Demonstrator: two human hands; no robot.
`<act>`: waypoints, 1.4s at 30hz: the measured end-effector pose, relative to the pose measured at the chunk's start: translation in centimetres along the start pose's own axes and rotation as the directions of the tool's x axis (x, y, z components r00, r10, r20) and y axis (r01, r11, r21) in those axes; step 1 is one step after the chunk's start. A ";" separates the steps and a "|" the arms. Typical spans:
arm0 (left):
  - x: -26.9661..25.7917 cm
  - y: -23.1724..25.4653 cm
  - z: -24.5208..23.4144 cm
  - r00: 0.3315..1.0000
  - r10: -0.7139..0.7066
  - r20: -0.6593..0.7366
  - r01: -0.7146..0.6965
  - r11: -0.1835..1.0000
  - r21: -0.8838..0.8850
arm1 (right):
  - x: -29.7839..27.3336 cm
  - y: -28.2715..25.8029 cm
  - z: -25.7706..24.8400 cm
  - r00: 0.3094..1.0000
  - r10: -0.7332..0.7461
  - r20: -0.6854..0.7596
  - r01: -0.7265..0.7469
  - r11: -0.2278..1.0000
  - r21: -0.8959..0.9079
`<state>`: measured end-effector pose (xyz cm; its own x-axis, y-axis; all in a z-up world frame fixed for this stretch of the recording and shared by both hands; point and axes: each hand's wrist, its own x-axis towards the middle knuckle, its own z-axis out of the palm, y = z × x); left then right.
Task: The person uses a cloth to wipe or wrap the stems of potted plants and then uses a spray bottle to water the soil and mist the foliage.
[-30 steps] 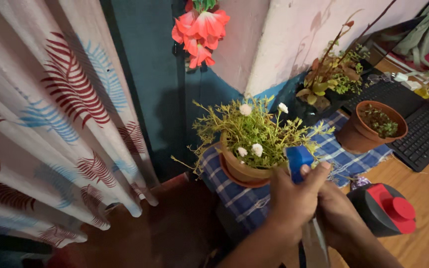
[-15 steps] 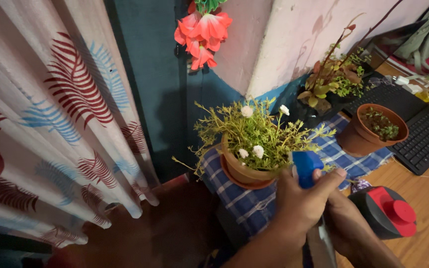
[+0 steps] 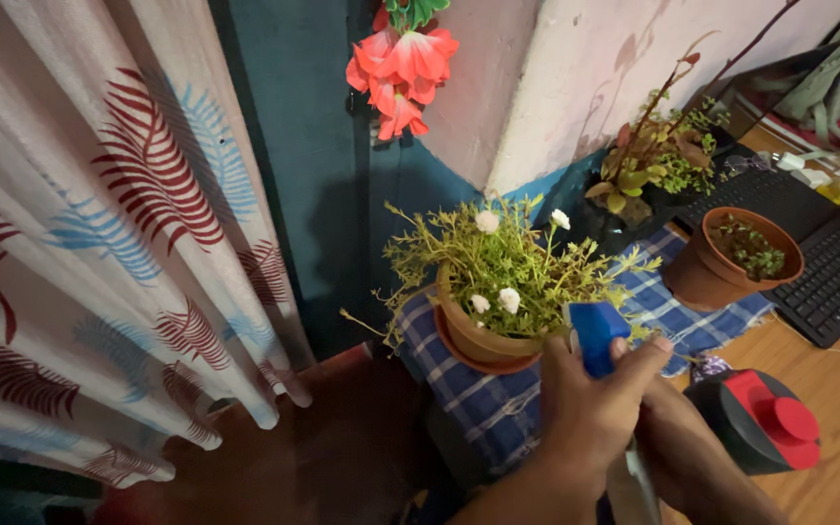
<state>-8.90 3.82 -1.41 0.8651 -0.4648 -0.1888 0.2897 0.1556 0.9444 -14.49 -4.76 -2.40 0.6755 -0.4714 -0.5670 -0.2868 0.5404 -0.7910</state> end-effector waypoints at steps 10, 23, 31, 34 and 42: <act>0.0 -1.9 -0.6 0.999 -0.018 0.051 0.027 0.985 -0.172 | 0.1 0.6 0.0 0.978 0.178 -0.105 -0.187 0.979 -0.082; 0.8 -2.3 -1.7 0.994 -0.094 0.054 0.092 0.995 0.045 | 2.4 2.6 -0.9 0.997 0.074 0.005 -0.074 0.997 -0.020; 0.4 -3.5 -0.6 0.997 0.042 0.060 -0.045 0.998 0.052 | 3.8 3.5 -2.9 0.994 -0.111 0.025 0.111 0.994 -0.006; 0.7 -4.2 -0.5 0.997 0.042 0.064 -0.051 0.987 0.152 | 3.8 3.4 -3.1 0.986 -0.154 0.058 0.156 0.987 -0.036; 0.7 -3.1 -0.9 0.991 0.131 0.004 -0.130 0.989 -0.076 | 1.3 2.0 -0.3 0.997 -0.051 0.054 0.053 0.998 -0.027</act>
<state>-8.75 3.81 -4.70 0.8940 -0.4436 -0.0625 0.2047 0.2803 0.9379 -14.44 -4.49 -4.79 0.7248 -0.4603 -0.5126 -0.2693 0.4956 -0.8258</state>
